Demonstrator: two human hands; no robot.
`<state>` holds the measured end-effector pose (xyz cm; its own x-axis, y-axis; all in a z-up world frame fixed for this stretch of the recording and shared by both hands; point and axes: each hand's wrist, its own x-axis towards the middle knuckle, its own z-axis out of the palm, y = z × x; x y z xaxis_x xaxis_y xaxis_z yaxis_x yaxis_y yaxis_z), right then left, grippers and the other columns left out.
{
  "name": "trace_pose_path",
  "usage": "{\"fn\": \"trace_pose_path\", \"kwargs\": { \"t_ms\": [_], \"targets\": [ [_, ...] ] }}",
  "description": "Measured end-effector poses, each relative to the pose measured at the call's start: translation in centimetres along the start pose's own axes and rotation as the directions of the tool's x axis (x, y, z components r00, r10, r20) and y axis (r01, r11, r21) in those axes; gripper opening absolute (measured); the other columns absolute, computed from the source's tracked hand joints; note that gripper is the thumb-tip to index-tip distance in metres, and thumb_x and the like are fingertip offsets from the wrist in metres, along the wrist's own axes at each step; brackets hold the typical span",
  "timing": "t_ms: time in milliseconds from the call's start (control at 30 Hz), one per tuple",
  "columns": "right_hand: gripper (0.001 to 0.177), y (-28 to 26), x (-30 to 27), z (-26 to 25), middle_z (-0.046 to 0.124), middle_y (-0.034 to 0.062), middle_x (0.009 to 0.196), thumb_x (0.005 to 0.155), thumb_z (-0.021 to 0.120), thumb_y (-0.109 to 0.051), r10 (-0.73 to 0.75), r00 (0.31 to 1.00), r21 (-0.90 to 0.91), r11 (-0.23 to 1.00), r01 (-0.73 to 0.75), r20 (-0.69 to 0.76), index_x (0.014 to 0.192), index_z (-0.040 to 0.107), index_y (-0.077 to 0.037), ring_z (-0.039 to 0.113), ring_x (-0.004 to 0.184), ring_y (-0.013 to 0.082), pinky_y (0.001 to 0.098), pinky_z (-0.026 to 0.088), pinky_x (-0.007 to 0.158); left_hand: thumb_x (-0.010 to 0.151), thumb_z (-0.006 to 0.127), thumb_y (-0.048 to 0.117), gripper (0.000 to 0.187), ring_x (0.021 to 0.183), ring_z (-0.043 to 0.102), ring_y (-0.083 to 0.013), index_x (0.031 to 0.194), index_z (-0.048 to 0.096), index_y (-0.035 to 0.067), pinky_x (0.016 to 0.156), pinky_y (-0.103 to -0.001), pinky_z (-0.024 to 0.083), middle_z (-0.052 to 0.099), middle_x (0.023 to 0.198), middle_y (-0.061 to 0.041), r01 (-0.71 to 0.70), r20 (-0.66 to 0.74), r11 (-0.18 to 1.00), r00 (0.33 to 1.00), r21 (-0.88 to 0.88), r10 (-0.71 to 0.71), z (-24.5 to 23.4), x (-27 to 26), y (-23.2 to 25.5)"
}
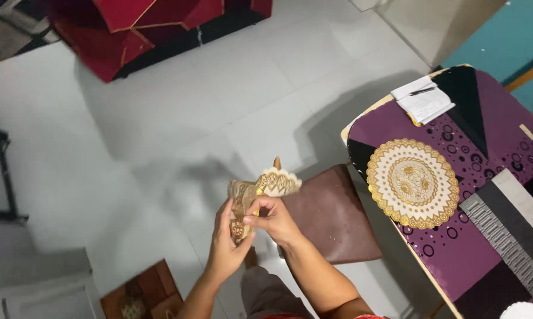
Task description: Setting a dining table with placemats and plates, and washing utensils in a sink.
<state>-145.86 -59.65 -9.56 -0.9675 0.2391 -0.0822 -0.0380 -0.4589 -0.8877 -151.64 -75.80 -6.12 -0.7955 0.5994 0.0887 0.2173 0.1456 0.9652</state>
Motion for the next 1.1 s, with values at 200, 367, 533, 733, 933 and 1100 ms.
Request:
{"fn": "trace_pose_path", "kwargs": {
  "t_ms": [200,367,533,733,933,1100],
  "targets": [
    [0.009,-0.4,7.7,-3.6,0.071,0.0007,0.094,0.095,0.078,-0.007,-0.078,0.994,0.178,0.980,0.090,-0.074,0.094,0.069,-0.007,0.064,0.088,0.0098,0.0283,0.051,0.083,0.084,0.075,-0.002,0.087,0.139,0.049,-0.0304,0.158,0.028,0.004,0.110,-0.040,0.046,0.042,0.154,-0.019,-0.026,0.260,0.989,0.963,-0.148,0.065,-1.7,10.4,-3.8],
    [0.008,-3.6,13.7,-4.7,0.073,0.0044,0.096,0.096,0.070,-0.014,0.034,0.989,0.187,0.982,-0.006,-0.146,0.100,0.071,-0.007,0.069,0.088,0.0155,0.0339,0.055,0.080,0.091,0.066,0.002,0.078,0.119,0.058,-0.0233,0.160,0.030,0.008,0.099,-0.035,0.050,0.058,0.145,-0.013,0.192,0.469,0.973,0.876,-0.129,-0.111,-3.5,19.5,-3.0],
    [0.018,-4.6,20.0,-6.0,0.072,0.0084,0.104,0.097,0.065,-0.016,0.117,0.963,0.042,0.993,-0.110,-0.241,0.111,0.068,-0.004,0.070,0.091,0.0163,0.0338,0.057,0.078,0.099,0.059,0.010,0.058,0.117,0.062,-0.0154,0.154,0.040,0.005,0.097,-0.030,0.054,0.061,0.141,-0.009,0.220,0.452,0.956,0.885,-0.193,-0.113,-5.6,26.9,-6.8],
    [0.025,-6.5,27.7,-8.8,0.075,0.0171,0.096,0.100,0.056,-0.017,0.298,0.892,-0.006,0.948,-0.319,-0.341,0.118,0.061,-0.001,0.073,0.075,0.0229,0.0340,0.056,0.064,0.098,0.069,0.011,0.026,0.092,0.068,-0.0126,0.120,0.069,-0.002,0.082,-0.031,0.056,0.075,0.105,-0.009,0.200,0.442,0.972,0.888,-0.124,-0.126,-4.9,39.5,-11.6],
    [0.031,-11.9,36.6,-10.2,0.077,0.0127,0.095,0.091,0.047,0.001,0.010,0.701,-0.541,0.628,-0.559,-0.713,0.119,0.058,-0.009,0.074,0.063,0.0271,0.0391,0.053,0.059,0.094,0.066,0.003,0.016,0.080,0.072,-0.0167,0.103,0.079,0.003,0.075,-0.032,0.057,0.078,0.093,-0.011,-0.058,0.274,0.996,0.961,0.073,0.035,-5.8,54.2,-10.8],
    [0.017,-17.0,42.3,-10.1,0.061,0.0168,0.132,0.094,0.062,-0.013,-0.598,0.375,-0.559,0.151,-0.815,-0.708,0.108,0.069,-0.018,0.068,0.086,0.0364,0.0450,0.055,0.069,0.090,0.062,-0.005,0.024,0.088,0.076,-0.0245,0.103,0.078,0.005,0.077,-0.034,0.060,0.077,0.098,-0.013,-0.475,0.161,0.880,0.870,0.020,0.466,-5.2,63.7,-5.0]
  ]
}}
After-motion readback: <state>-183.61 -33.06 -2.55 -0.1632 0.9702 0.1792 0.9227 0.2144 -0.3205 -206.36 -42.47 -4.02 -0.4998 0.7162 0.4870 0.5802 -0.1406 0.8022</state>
